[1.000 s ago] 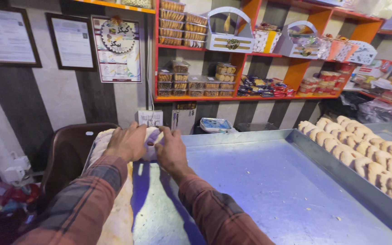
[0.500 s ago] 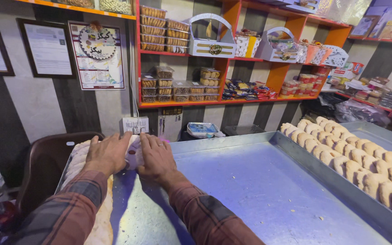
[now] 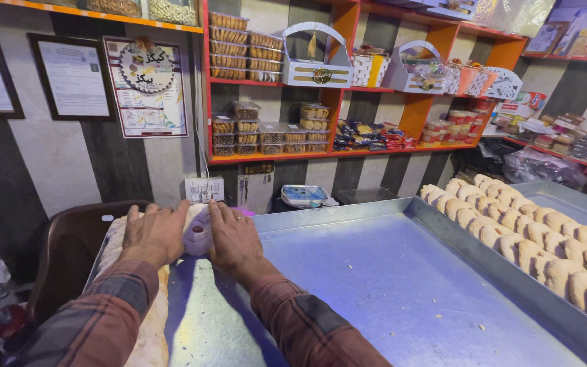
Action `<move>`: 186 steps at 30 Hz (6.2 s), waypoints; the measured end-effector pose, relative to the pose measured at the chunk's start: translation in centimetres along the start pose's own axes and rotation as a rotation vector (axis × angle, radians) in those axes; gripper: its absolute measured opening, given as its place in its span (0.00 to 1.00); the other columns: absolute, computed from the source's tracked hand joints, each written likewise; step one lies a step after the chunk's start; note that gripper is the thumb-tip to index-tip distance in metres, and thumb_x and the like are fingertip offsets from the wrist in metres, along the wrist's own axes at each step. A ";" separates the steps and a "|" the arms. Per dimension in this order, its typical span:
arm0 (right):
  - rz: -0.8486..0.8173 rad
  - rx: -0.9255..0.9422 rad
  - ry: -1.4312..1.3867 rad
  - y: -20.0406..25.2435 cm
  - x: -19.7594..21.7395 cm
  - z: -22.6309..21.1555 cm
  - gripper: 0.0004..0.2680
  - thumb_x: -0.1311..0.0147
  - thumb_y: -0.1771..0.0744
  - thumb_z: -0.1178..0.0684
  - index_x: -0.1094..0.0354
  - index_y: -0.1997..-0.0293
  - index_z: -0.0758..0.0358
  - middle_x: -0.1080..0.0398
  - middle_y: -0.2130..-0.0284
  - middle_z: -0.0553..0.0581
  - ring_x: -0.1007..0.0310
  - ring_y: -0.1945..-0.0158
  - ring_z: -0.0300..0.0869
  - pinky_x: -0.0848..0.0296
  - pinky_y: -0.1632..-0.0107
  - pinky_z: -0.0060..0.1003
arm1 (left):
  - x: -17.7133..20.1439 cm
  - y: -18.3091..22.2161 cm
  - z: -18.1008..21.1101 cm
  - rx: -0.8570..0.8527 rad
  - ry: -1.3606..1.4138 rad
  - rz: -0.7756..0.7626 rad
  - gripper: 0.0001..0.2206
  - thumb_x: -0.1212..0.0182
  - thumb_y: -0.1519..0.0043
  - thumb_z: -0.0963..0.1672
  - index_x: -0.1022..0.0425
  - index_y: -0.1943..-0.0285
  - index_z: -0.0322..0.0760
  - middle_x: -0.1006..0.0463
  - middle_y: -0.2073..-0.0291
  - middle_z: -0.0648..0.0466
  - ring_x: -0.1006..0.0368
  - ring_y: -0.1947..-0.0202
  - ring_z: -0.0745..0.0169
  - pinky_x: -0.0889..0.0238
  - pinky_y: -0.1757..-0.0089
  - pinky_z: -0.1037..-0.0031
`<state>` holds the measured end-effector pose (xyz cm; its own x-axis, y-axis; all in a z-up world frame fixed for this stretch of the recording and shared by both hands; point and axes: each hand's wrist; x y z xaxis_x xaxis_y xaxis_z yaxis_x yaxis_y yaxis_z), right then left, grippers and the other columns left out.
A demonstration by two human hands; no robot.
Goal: The person sorts round pieces of bread, moving them from a large cardboard box onto a metal tray.
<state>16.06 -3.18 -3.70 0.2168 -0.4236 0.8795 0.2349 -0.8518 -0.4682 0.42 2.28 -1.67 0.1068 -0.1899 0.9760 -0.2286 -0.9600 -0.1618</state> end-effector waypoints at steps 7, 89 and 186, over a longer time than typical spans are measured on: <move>-0.066 -0.434 -0.386 1.2 0.0 0.4 0.24 0.39 0.39 0.45 0.42 0.41 0.64 0.30 0.50 0.68 0.27 0.44 0.67 0.29 0.42 0.59 | 0.5 0.5 0.7 -0.024 0.053 0.084 0.32 0.40 0.41 0.46 0.44 0.26 0.51 0.33 0.29 0.57 0.44 0.25 0.55 0.62 0.30 0.48; -0.171 -0.324 -0.424 20.4 14.6 1.2 0.11 0.43 0.36 0.48 0.24 0.51 0.53 0.20 0.67 0.51 0.19 0.55 0.48 0.24 0.46 0.47 | 13.3 26.0 9.6 -0.287 0.596 -0.007 0.13 0.42 0.42 0.47 0.15 0.52 0.54 0.13 0.57 0.58 0.20 0.49 0.52 0.30 0.45 0.56; -0.118 -1.654 0.049 165.7 32.2 49.7 0.16 0.50 0.38 0.60 0.32 0.44 0.60 0.35 0.53 0.60 0.27 0.48 0.59 0.28 0.41 0.50 | -25.8 112.3 139.9 -0.202 1.080 -1.540 0.31 0.40 0.42 0.40 0.38 0.25 0.34 0.39 0.28 0.40 0.31 0.36 0.38 0.23 0.51 0.61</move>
<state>109.10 -142.63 -57.16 0.2368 -0.3187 0.9178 -0.9551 -0.2496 0.1597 107.33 -129.44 -65.49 -0.2508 0.9636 -0.0926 -0.6417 -0.0939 0.7612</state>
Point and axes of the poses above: each hand's wrist, its own y-axis away from the middle knuckle, its own x-axis out of the back of the hand, z = x × y
